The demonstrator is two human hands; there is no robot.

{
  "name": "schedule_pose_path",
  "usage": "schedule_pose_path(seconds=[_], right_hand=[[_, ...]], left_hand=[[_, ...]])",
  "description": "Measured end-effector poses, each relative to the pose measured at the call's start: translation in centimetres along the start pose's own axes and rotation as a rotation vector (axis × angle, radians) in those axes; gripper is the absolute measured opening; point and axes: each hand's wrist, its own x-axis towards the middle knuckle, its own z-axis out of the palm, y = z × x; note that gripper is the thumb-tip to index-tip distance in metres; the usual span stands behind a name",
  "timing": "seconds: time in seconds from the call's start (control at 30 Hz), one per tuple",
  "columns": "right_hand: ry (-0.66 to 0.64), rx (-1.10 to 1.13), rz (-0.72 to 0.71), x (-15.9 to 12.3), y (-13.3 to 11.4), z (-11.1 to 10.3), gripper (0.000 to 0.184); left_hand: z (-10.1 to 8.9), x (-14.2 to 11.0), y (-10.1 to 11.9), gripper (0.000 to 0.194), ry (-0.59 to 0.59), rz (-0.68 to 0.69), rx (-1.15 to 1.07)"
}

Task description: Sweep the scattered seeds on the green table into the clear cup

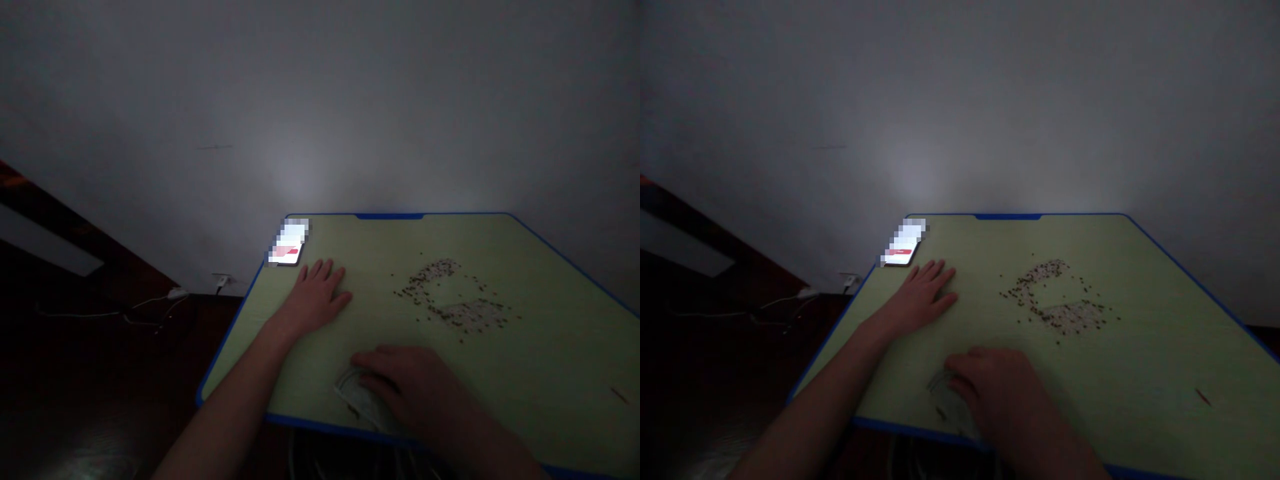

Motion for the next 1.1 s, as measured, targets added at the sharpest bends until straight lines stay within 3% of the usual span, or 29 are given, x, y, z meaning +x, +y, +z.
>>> schedule_pose_path(seconds=[0.37, 0.5, 0.67, 0.83, 0.97, 1.1], right_hand=[[-0.134, 0.068, -0.125, -0.3, -1.7, -0.1, 0.016], [-0.029, 0.134, 0.007, -2.1, 1.2, -1.9, 0.019], [0.179, 0.057, 0.356, -6.2, 7.3, -6.4, 0.022], [0.377, 0.004, 0.519, -8.8, 12.5, -10.5, 0.028], [0.419, 0.013, 0.594, -8.6, 14.0, -11.7, 0.027], [0.348, 0.020, 0.596, -6.6, 13.5, -10.9, 0.024]], left_hand=[[0.2, 0.2, -0.4, 0.062, 0.003, 0.006, 0.003], [0.1, 0.4, -0.6, 0.063, 0.013, 0.008, 0.001], [-0.2, 0.4, -0.6, 0.061, 0.003, 0.005, -0.013], [-0.2, 0.4, -0.8, 0.062, 0.011, 0.002, -0.008], [-0.2, 0.6, -1.0, 0.064, -0.004, -0.007, -0.009], [0.1, 0.6, -1.1, 0.065, 0.010, -0.001, 0.012]])
